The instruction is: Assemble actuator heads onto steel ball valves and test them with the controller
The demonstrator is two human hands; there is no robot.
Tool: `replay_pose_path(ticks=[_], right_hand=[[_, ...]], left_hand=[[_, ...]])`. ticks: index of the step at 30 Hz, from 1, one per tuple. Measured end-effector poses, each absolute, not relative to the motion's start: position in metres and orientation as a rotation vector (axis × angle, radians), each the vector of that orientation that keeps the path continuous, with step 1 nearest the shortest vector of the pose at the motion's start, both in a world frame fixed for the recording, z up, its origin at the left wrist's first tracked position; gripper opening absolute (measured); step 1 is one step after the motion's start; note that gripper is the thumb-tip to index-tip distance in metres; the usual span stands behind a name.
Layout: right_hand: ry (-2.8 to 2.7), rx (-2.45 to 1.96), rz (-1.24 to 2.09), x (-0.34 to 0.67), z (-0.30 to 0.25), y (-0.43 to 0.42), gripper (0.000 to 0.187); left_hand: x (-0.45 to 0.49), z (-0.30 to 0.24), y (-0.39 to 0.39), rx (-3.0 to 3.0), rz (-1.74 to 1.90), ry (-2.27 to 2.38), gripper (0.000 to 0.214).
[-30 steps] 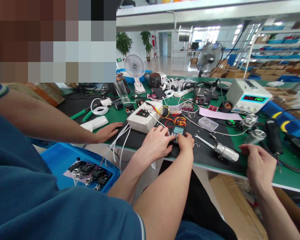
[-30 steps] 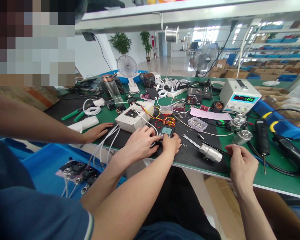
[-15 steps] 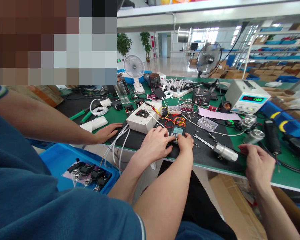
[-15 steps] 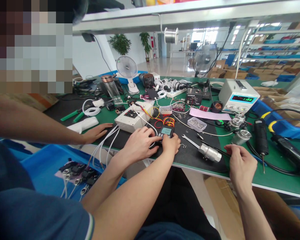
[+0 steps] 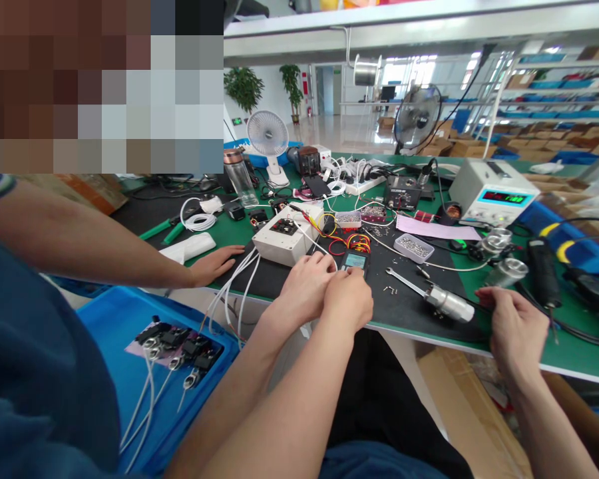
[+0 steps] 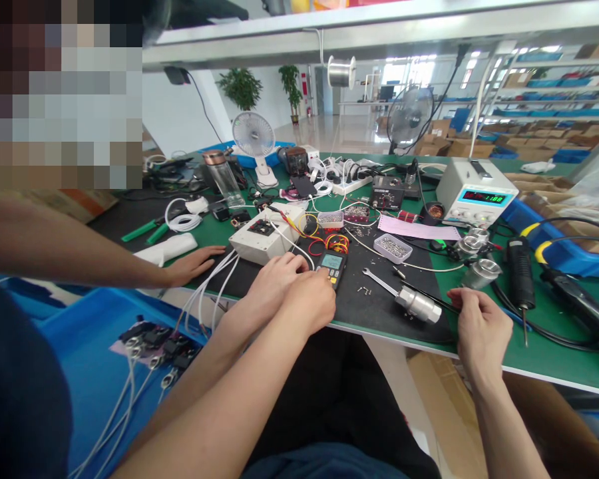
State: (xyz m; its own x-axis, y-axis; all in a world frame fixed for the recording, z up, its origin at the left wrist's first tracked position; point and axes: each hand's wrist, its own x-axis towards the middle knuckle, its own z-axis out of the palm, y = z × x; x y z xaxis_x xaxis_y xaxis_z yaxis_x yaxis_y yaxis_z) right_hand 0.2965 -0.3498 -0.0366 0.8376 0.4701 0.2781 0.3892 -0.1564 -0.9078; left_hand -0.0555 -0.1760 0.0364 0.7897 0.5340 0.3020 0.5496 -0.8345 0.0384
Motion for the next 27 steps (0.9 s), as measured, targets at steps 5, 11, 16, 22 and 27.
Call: replay_pose_path(ticks=[5,11,16,22,27], right_hand=[[-0.677,-1.762,0.076,0.297,-0.036,-0.351,0.029],[-0.680,-1.787,0.058,0.299,-0.038,-0.351,0.031],[-0.671,-1.797,0.072,0.299,-0.038,-0.351,0.030],[-0.674,-1.779,0.071,0.299,-0.039,-0.351,0.029],[-0.670,-1.779,0.059,0.300,-0.040,-0.351,0.029]], left_hand=[[-0.063,0.033,-0.179,-2.903,-0.765,-0.938,0.036],[-0.079,0.017,-0.197,-2.771,-1.146,-1.117,0.053],[-0.090,0.002,-0.210,-2.668,-1.312,-1.255,0.059],[-0.092,-0.010,-0.209,-2.653,-1.329,-1.311,0.058],[-0.091,-0.012,-0.204,-2.642,-1.275,-1.335,0.064]])
